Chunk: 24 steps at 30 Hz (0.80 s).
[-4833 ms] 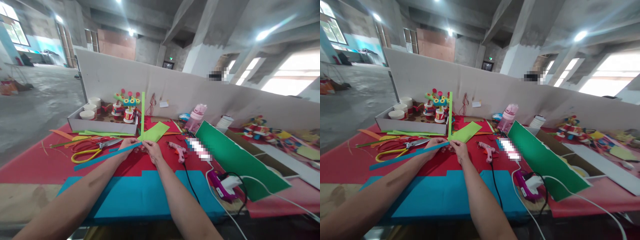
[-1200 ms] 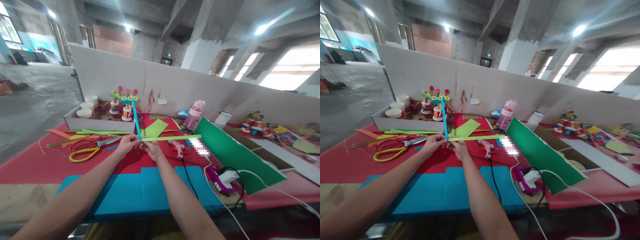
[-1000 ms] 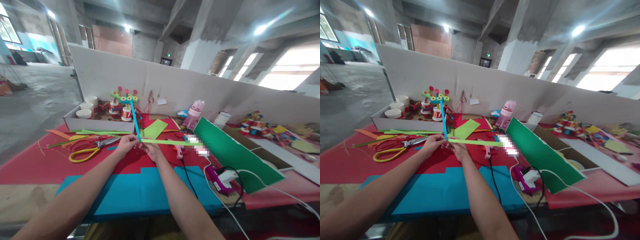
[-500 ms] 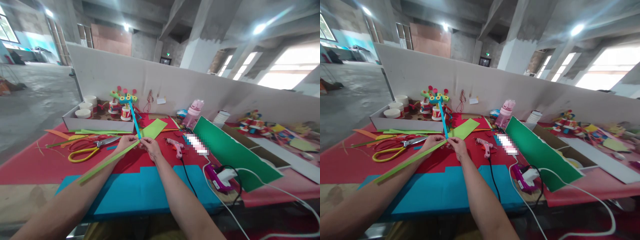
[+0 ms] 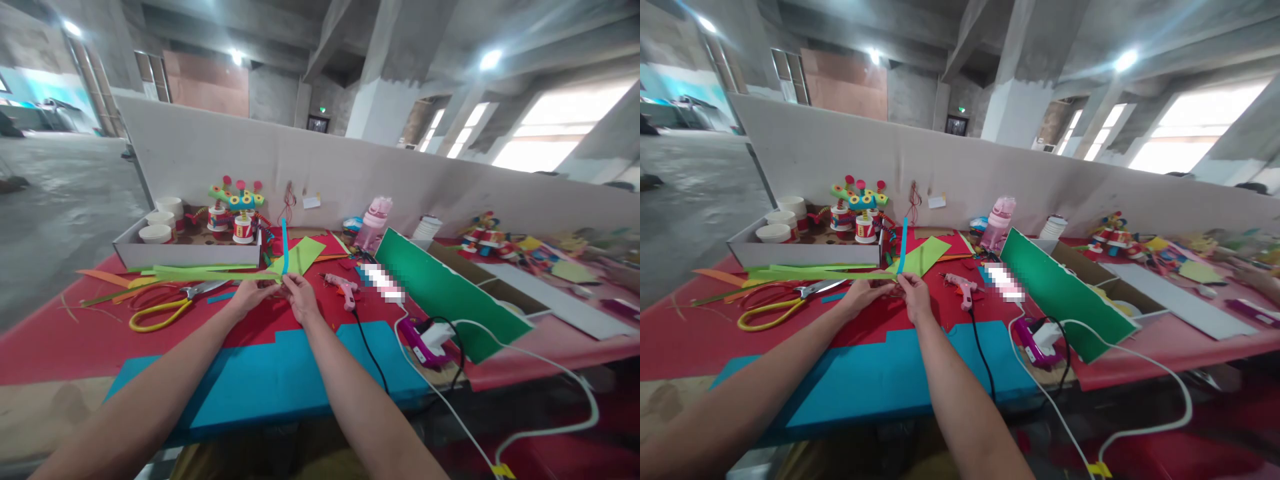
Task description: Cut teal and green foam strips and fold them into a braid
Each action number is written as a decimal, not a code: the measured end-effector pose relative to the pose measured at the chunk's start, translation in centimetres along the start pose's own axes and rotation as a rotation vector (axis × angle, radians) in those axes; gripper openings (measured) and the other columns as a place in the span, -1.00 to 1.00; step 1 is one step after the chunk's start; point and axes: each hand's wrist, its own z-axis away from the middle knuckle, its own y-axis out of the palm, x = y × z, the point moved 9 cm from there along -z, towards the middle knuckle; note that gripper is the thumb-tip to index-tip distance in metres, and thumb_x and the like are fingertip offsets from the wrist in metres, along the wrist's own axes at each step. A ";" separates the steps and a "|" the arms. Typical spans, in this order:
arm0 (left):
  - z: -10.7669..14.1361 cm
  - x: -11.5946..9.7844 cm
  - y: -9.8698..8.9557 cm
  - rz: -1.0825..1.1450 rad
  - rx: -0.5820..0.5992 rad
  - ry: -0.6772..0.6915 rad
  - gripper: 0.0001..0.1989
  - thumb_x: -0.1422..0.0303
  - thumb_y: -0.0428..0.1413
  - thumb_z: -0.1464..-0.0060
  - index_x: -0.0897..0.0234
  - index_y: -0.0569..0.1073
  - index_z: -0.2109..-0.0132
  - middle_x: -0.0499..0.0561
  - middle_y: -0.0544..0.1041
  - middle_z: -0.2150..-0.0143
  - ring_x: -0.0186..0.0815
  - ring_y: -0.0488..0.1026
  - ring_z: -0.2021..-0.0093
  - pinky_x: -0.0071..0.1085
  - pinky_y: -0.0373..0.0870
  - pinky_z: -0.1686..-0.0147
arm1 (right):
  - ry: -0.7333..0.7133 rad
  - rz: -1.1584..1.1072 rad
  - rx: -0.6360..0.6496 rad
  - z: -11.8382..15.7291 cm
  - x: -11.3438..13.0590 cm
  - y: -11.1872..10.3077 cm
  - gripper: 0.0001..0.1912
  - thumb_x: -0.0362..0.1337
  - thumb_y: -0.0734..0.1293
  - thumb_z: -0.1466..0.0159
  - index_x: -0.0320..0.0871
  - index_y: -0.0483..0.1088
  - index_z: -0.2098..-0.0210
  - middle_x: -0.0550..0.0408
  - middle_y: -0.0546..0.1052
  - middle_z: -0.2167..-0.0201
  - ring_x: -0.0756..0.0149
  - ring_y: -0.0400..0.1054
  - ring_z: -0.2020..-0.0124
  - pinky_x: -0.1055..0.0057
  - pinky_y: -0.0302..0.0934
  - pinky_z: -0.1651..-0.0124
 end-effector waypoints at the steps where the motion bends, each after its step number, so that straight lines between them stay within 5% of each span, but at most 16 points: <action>1: 0.1 0.1 0.0 0.044 -0.012 -0.017 -0.69 0.19 0.26 0.15 0.31 0.52 0.28 0.00 0.53 0.44 -0.34 0.42 0.45 -0.45 0.34 0.43 | -0.007 0.033 -0.002 0.0 0.0 -0.1 -0.71 -0.18 0.51 0.12 -0.16 0.43 0.45 0.25 0.45 0.60 0.46 0.31 0.55 0.48 0.30 0.39; 13: 0.6 -1.1 0.0 0.159 -0.015 -0.014 -0.79 0.27 0.25 0.15 0.33 0.44 0.48 -0.06 0.44 0.59 -0.41 0.35 0.53 -0.47 0.27 0.46 | 0.049 0.080 0.036 0.8 -0.4 0.1 -0.66 -0.18 0.52 0.15 -0.21 0.46 0.41 0.23 0.47 0.61 0.47 0.34 0.56 0.48 0.29 0.38; 24: -0.1 0.4 -0.5 0.200 -0.030 -0.009 -0.70 0.18 0.26 0.14 0.34 0.45 0.39 -0.05 0.44 0.56 -0.37 0.37 0.52 -0.44 0.28 0.47 | 0.064 0.059 0.080 0.9 -0.4 0.9 -0.66 -0.14 0.52 0.14 -0.21 0.44 0.44 0.24 0.44 0.63 0.48 0.33 0.56 0.49 0.31 0.40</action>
